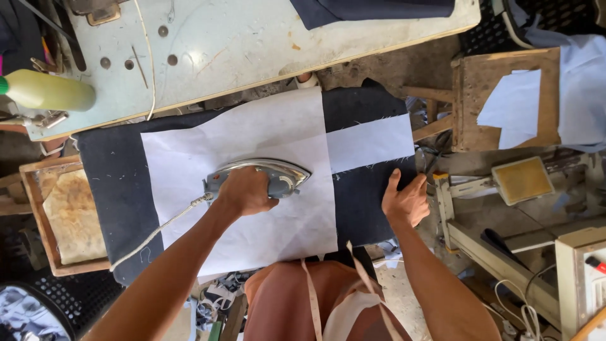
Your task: The person irons a piece of dark fabric covered with a white pressing cloth on an ironing board. They use a steam iron with their left hand while holding the fabric steady with their right hand, repeatedly moving the iron back and forth across the surface.
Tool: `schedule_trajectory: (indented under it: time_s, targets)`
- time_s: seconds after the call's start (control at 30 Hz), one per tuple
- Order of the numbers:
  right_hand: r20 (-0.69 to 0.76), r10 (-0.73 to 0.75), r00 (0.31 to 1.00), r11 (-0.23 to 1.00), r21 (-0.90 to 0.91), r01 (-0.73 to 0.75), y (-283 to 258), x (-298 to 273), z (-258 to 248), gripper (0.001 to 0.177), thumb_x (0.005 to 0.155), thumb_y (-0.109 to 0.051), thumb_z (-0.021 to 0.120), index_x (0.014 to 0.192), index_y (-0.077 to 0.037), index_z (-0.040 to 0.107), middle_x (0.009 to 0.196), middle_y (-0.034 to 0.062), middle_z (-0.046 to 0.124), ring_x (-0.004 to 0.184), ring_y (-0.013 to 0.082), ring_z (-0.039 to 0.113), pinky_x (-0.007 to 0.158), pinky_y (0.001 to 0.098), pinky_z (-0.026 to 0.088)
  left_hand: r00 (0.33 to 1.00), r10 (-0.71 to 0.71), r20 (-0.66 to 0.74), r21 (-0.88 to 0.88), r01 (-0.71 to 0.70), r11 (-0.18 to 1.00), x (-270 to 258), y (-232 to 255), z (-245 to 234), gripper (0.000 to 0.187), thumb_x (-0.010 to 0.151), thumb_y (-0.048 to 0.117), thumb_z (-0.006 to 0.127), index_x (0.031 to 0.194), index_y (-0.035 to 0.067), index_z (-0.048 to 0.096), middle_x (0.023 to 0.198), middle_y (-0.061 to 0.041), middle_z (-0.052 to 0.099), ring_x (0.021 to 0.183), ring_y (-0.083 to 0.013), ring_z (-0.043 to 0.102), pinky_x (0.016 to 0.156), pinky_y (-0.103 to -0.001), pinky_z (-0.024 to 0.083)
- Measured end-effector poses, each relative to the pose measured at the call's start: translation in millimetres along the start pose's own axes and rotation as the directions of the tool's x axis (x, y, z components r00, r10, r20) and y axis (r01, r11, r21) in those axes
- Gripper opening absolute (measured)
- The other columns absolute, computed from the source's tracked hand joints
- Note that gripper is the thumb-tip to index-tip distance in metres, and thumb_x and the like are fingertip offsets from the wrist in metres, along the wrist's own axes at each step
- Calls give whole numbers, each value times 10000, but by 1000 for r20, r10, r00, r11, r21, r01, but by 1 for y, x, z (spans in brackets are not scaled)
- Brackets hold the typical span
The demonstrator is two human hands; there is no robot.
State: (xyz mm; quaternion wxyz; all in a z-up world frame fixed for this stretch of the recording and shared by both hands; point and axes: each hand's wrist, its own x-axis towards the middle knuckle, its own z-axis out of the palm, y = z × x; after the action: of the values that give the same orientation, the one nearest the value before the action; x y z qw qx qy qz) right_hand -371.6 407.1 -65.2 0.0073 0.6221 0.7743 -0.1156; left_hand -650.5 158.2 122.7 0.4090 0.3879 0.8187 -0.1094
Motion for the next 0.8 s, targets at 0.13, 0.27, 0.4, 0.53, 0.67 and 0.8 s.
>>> schedule_trajectory:
  time_s: [0.13,0.27,0.4,0.53,0.67,0.8]
  targets:
    - [15,-33,999,999,-11,33,-9,-3,-15,716,1055,-767,398,1297,-108,539,1015,112,621,794,471,755,753,626,608,999,-22,-38,-35,21,999,16,15,3,470,833,561,772,971,120,864,953,-141,813,949,-384,818,809,-454,683]
    - [-21,-29,999,1000,5,29,-9,-3,-10,711,1048,-771,407,1285,-115,545,1007,98,618,776,464,752,739,628,614,998,57,9,-84,-56,995,10,48,-27,562,846,579,764,1010,50,859,1013,-207,813,1003,-431,806,843,-484,680]
    - [-18,-29,999,999,23,30,-7,-4,-7,670,1052,-747,411,1277,-129,540,1005,94,602,815,460,752,723,637,607,993,115,-28,-103,-117,988,15,70,-35,517,868,506,790,1005,11,853,995,-228,813,981,-456,802,823,-503,686]
    - [-47,-19,999,1000,15,19,-7,-2,-2,692,1031,-774,406,1284,-147,552,994,68,597,802,434,753,720,622,613,994,110,-10,-30,-111,993,29,91,-34,621,855,654,698,1006,75,860,955,-165,825,947,-367,819,782,-435,681]
    - [-19,-30,999,999,25,30,-7,-4,-7,680,1048,-746,417,1259,-111,540,997,83,596,829,460,745,724,637,601,984,165,-63,-49,-168,985,33,112,-36,566,866,596,712,1018,73,863,952,-149,830,937,-351,824,777,-421,680]
    - [-59,-37,998,999,-5,37,0,-2,1,701,1017,-779,445,1223,-117,549,1003,119,630,817,499,743,735,661,582,976,181,-125,-89,-192,977,32,106,-29,554,863,591,715,994,73,860,926,-140,830,898,-340,825,746,-405,681]
